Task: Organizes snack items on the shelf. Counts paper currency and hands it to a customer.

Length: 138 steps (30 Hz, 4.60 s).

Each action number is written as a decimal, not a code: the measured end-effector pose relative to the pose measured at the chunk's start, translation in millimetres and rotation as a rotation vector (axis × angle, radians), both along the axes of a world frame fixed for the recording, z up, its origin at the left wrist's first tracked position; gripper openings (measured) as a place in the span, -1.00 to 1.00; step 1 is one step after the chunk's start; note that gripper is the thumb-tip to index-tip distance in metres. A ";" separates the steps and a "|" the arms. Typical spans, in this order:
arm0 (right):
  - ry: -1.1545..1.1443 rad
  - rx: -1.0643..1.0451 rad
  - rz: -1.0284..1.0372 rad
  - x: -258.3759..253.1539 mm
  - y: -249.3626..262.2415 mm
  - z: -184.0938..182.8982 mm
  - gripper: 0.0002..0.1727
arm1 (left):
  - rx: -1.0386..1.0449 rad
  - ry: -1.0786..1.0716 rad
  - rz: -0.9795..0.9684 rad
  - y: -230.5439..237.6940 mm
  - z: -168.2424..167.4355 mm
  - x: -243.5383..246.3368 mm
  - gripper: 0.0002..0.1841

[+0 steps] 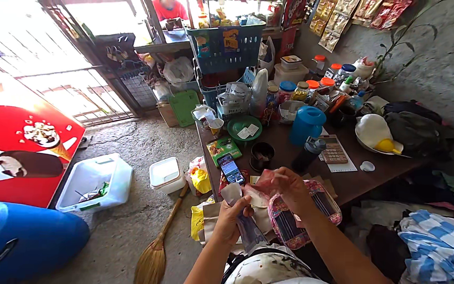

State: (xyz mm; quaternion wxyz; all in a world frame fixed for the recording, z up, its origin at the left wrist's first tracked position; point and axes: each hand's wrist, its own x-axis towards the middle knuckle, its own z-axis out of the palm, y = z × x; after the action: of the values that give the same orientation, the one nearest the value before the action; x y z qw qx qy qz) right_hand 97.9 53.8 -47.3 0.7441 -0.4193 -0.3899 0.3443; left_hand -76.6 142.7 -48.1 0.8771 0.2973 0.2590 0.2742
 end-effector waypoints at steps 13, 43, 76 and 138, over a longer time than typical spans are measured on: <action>-0.085 -0.308 -0.467 8.1 -24.8 3.5 -0.80 | 0.393 -0.004 -0.111 -9.8 17.9 -20.5 -0.83; -0.527 0.079 0.038 -31.4 -16.8 17.4 -0.84 | 0.371 0.109 0.053 9.5 21.9 -3.8 -0.51; -1.053 -1.117 -0.123 32.6 -148.2 -132.8 -0.35 | 0.411 0.016 0.299 20.3 -11.0 10.1 -0.78; -0.727 -0.109 -0.435 -75.3 -22.3 -20.8 -0.75 | 0.288 -0.014 0.109 -38.7 -1.9 7.6 -0.57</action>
State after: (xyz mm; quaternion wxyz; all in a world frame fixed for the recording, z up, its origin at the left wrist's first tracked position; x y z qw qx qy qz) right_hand 22.7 31.5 -68.1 0.5904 -0.6246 -0.5104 0.0293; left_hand -69.0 104.0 -50.0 0.8109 0.4036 0.2267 0.3579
